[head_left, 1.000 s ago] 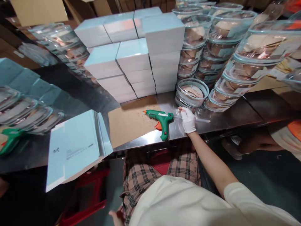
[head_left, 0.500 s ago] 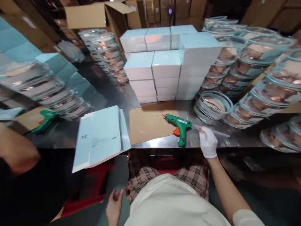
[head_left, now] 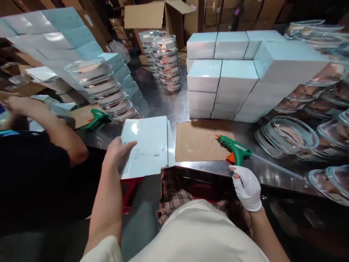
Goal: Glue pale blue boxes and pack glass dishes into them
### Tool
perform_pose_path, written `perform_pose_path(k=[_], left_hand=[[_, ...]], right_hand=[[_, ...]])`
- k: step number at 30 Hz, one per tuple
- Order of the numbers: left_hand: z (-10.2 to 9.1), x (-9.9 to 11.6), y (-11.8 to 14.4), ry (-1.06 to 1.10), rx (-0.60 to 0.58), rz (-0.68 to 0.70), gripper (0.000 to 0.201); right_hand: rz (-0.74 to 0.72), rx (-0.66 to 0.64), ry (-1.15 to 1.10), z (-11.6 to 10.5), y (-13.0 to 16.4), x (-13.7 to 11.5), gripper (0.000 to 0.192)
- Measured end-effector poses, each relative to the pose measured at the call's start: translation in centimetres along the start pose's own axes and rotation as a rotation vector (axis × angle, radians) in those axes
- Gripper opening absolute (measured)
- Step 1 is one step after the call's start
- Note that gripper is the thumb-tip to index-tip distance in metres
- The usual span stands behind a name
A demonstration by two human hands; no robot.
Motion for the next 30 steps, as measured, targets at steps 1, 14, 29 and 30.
perform_pose_path(k=[1,14,29,30], left_hand=[[-1.1,-0.3,1.5,0.021,0.064,-0.032,0.066],[8.9,9.0,24.3,0.375,-0.180,0.915,0.026],[15.0,8.0,26.2,0.184,-0.365,1.157,0.073],[15.8,7.7,26.8,0.128,-0.448,1.168,0.090]], right_hand=[[0.005,0.007,0.007,-0.4,-0.3,-0.2,0.031],[-0.071,-0.154,-0.073,1.7,-5.3,-5.7,0.024],[0.691,-0.686,-0.857,6.1,7.4,-2.5,0.047],[0.698,-0.693,-0.859,6.0,7.9,-2.4,0.050]])
Point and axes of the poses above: each hand's wrist, its own y-axis away from the middle knuckle, its own z-axis out of the palm, x = y × z, the point moved 7 cm from there along -y, towards the middle knuckle, and after that the axes turned 9 degrees about -z, right-handed, at the moved point
